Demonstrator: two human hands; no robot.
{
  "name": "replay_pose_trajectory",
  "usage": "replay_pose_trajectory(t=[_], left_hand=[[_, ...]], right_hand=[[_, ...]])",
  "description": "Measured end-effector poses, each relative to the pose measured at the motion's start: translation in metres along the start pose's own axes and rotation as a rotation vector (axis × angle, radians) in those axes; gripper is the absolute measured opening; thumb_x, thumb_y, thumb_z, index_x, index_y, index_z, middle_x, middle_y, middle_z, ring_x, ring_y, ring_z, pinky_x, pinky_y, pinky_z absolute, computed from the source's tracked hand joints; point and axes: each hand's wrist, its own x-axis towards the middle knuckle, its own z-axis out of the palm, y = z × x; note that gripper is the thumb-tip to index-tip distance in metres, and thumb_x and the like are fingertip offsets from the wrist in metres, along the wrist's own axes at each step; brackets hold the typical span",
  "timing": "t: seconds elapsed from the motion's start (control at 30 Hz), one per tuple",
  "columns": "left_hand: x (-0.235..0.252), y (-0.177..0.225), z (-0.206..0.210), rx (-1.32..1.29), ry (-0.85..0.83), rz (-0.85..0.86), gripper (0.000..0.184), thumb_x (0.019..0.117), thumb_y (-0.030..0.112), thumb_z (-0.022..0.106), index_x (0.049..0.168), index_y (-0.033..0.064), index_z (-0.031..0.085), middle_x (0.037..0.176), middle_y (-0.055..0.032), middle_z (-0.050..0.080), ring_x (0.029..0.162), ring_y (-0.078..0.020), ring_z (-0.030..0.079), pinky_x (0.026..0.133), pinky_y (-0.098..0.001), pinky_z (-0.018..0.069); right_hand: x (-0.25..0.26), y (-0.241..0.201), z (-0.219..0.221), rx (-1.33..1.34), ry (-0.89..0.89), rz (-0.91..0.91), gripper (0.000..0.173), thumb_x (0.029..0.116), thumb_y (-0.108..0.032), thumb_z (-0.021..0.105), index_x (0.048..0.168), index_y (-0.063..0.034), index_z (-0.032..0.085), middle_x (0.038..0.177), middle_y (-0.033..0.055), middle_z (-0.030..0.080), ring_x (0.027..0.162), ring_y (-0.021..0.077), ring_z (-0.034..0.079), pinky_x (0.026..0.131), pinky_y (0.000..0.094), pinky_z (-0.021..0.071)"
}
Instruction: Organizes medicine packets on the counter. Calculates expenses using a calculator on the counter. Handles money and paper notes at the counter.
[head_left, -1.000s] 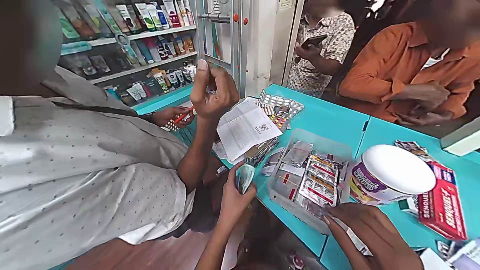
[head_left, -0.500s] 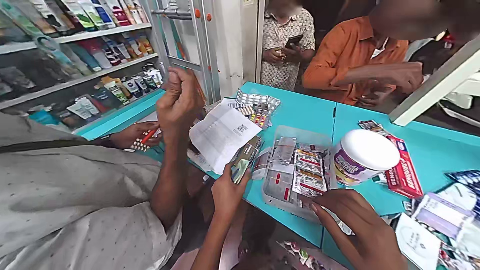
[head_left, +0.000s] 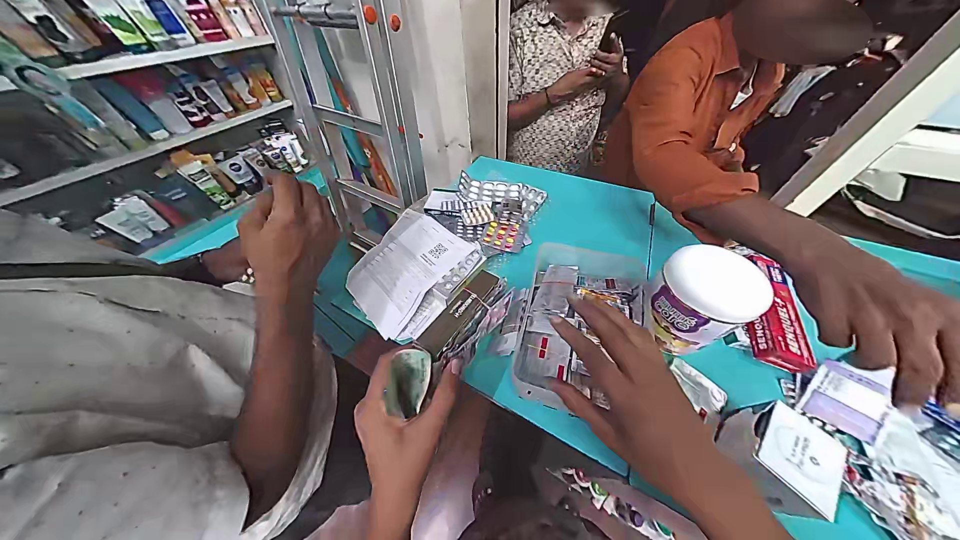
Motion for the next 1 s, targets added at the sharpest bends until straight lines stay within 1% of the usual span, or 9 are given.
replay_pose_trajectory(t=[0.1,0.17,0.23,0.33,0.43,0.53,0.73,0.87,1.0], left_hand=[[-0.001,0.024,-0.01,-0.216,-0.057,-0.108,0.059,0.0744,0.028,0.085,0.116,-0.0019,0.057,0.099,0.0135,0.071,0.092,0.0081,0.067,0.083,-0.0144,0.0576],[0.0,0.031,-0.01,-0.311,-0.218,-0.182,0.059,0.0778,0.028,0.084,0.12,-0.0028,0.056,0.1,0.0114,0.071,0.093,0.0048,0.068,0.083,-0.0182,0.0584],[0.006,0.028,-0.006,-0.396,-0.381,-0.252,0.049,0.0814,0.03,0.083,0.116,0.0019,0.062,0.095,0.0109,0.073,0.086,0.0027,0.07,0.079,-0.0198,0.06],[0.024,0.008,0.003,-0.405,-0.567,-0.372,0.047,0.0888,0.034,0.075,0.121,0.0018,0.063,0.099,0.005,0.073,0.086,0.001,0.069,0.078,-0.0193,0.0584],[0.035,-0.01,0.014,-0.025,-0.706,-0.359,0.059,0.0926,0.038,0.073,0.137,0.0012,0.058,0.111,-0.0109,0.072,0.099,-0.0137,0.07,0.091,-0.0344,0.0564],[0.032,-0.014,0.034,0.323,-0.848,-0.301,0.069,0.0931,0.05,0.07,0.147,0.0092,0.054,0.113,-0.0193,0.072,0.104,-0.0348,0.07,0.094,-0.0569,0.053],[0.034,-0.017,0.048,0.433,-0.934,-0.226,0.055,0.097,0.042,0.068,0.143,0.0128,0.059,0.112,-0.0182,0.073,0.103,-0.0366,0.071,0.093,-0.0581,0.0528],[0.034,-0.015,0.047,0.504,-0.991,-0.165,0.054,0.0957,0.039,0.069,0.142,0.013,0.06,0.109,-0.0192,0.074,0.103,-0.0393,0.071,0.09,-0.0611,0.0523],[0.023,-0.023,0.059,0.554,-0.803,0.005,0.04,0.094,0.03,0.07,0.127,0.0075,0.07,0.1,-0.0189,0.076,0.093,-0.0414,0.073,0.079,-0.0631,0.0543]], right_hand=[[0.02,-0.011,0.008,-0.076,-0.015,-0.134,0.054,0.1003,-0.043,0.059,0.15,-0.027,0.045,0.155,0.0213,0.046,0.144,0.0382,0.044,0.113,0.0571,0.0363],[0.025,-0.009,0.008,-0.104,-0.022,-0.193,0.056,0.0954,-0.033,0.065,0.148,-0.027,0.049,0.151,0.019,0.05,0.142,0.0371,0.047,0.114,0.0643,0.0306],[0.029,0.002,0.006,-0.07,-0.029,-0.219,0.054,0.0851,-0.027,0.072,0.137,-0.0198,0.061,0.132,0.0152,0.066,0.124,0.0363,0.063,0.106,0.071,0.0366],[0.038,0.031,-0.008,-0.044,-0.161,-0.044,0.075,0.0665,-0.028,0.086,0.133,-0.003,0.063,0.115,0.0212,0.071,0.103,0.0458,0.068,0.087,0.0689,0.0505],[0.063,0.055,-0.017,-0.126,-0.4,0.316,0.079,0.0742,-0.025,0.088,0.136,0.0061,0.051,0.111,0.0329,0.065,0.104,0.0547,0.064,0.088,0.0705,0.0467],[0.091,0.072,-0.016,-0.213,-0.687,0.543,0.075,0.079,-0.03,0.088,0.137,-0.0001,0.051,0.118,0.0273,0.065,0.115,0.0472,0.061,0.095,0.0652,0.0452],[0.099,0.093,-0.004,-0.221,-0.873,0.623,0.069,0.0818,-0.033,0.086,0.136,0.0008,0.06,0.135,0.0278,0.054,0.132,0.0482,0.045,0.102,0.0693,0.0362],[0.095,0.092,0.01,-0.285,-0.831,0.605,0.08,0.0864,-0.023,0.083,0.153,-0.0036,0.044,0.138,0.029,0.055,0.132,0.0508,0.046,0.105,0.0732,0.0304],[0.088,0.089,0.02,-0.306,-0.747,0.544,0.052,0.0857,-0.008,0.08,0.134,-0.0035,0.062,0.135,0.028,0.058,0.128,0.0524,0.05,0.105,0.0761,0.0285]])
